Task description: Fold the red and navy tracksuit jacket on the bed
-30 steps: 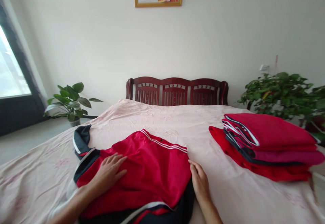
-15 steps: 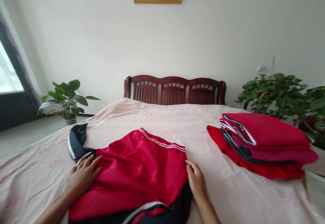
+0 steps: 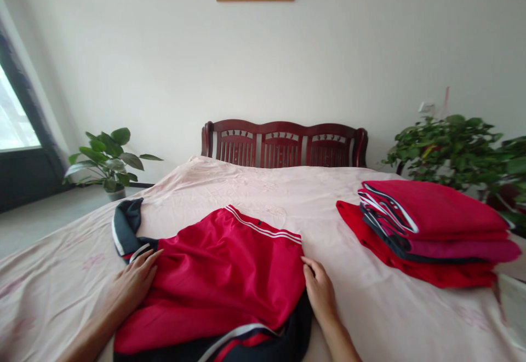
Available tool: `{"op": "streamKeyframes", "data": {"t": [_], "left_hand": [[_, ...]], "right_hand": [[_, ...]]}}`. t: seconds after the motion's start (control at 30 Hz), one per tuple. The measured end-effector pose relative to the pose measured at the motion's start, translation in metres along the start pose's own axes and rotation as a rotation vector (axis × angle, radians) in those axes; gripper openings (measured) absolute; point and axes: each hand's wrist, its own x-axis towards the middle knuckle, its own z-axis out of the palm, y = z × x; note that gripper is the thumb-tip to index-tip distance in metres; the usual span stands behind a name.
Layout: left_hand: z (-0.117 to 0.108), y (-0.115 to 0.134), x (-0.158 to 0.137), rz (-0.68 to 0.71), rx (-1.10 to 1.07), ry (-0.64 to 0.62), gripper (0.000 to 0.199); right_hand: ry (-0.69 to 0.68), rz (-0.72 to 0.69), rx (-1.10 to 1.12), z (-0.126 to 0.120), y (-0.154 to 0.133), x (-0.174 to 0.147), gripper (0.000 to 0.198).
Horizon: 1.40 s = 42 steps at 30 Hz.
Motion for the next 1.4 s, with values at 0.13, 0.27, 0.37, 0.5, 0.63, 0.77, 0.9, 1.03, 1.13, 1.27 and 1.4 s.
{"op": "streamKeyframes", "data": {"t": [0.13,0.27,0.37,0.5,0.63,0.77,0.9,1.03,1.13,1.27,1.4], "left_hand": [[0.003,-0.005,0.001,-0.026,-0.106,0.042,0.052],[0.002,-0.007,0.0,-0.063,-0.156,0.102,0.052],[-0.001,-0.005,-0.002,-0.099,-0.126,0.112,0.051],[-0.006,-0.003,-0.003,-0.191,-0.106,0.101,0.052],[-0.005,-0.004,-0.002,-0.248,-0.108,0.09,0.055],[0.004,-0.013,0.001,-0.214,-0.117,0.048,0.058],[0.009,-0.026,0.006,-0.13,-0.129,0.012,0.057],[0.008,-0.029,0.009,-0.115,-0.167,-0.017,0.056],[0.006,-0.027,0.009,-0.096,-0.213,-0.009,0.053],[0.005,-0.025,0.009,-0.128,-0.231,-0.031,0.052],[0.006,-0.029,0.011,-0.149,-0.301,-0.065,0.05]], "right_hand": [[-0.01,-0.001,-0.012,0.0,0.0,0.001,0.056],[-0.011,0.002,-0.002,0.0,0.0,0.0,0.055],[-0.008,0.008,0.008,0.0,-0.001,-0.001,0.054],[-0.006,0.017,0.012,0.0,-0.002,-0.001,0.053],[0.001,0.026,0.023,-0.001,-0.002,-0.002,0.053],[-0.012,0.035,0.027,-0.001,-0.004,-0.004,0.056],[-0.045,0.026,-0.062,0.001,-0.014,-0.012,0.07],[-0.113,-0.004,-0.223,0.003,-0.028,-0.024,0.085],[-0.148,0.048,-0.304,0.001,-0.036,-0.031,0.09],[-0.174,0.039,-0.281,0.003,-0.039,-0.038,0.093],[-0.172,-0.011,-0.139,0.015,-0.04,-0.044,0.086]]}}
